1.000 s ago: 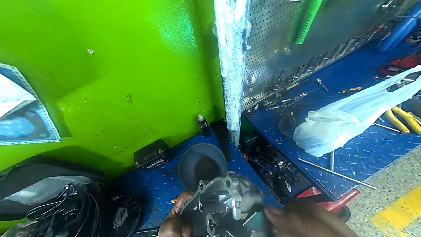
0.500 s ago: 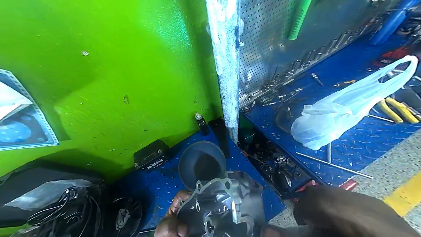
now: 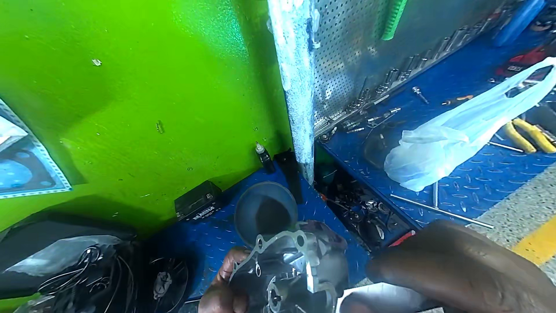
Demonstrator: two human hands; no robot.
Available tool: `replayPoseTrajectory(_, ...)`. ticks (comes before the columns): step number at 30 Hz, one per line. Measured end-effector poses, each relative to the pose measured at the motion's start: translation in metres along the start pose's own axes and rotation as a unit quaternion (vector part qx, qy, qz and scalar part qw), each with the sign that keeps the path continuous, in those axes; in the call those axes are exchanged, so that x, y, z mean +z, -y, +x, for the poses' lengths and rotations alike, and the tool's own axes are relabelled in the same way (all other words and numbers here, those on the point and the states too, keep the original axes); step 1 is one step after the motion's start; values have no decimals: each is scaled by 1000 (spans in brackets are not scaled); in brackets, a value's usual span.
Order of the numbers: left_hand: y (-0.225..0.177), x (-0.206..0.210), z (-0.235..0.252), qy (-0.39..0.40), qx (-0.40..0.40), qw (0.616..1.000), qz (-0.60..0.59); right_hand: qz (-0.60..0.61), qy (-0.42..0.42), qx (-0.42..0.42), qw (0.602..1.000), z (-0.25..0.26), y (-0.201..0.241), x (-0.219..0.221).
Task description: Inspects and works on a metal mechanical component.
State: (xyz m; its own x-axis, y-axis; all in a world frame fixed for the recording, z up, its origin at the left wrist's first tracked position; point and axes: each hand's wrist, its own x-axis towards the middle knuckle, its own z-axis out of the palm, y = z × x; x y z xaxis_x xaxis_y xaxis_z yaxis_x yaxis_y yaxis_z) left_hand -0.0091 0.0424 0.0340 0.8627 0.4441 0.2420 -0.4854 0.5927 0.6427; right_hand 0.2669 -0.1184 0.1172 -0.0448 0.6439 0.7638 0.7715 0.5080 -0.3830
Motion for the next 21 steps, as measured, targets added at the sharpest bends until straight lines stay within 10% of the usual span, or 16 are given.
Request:
replayPoseTrajectory(11,4,4,9,30,1,1000,6,234,-84,100,964,6,13,23)
replayPoseTrajectory(21,5,8,11,16,4,1000,3,184,-86,131,970,3,26,25)
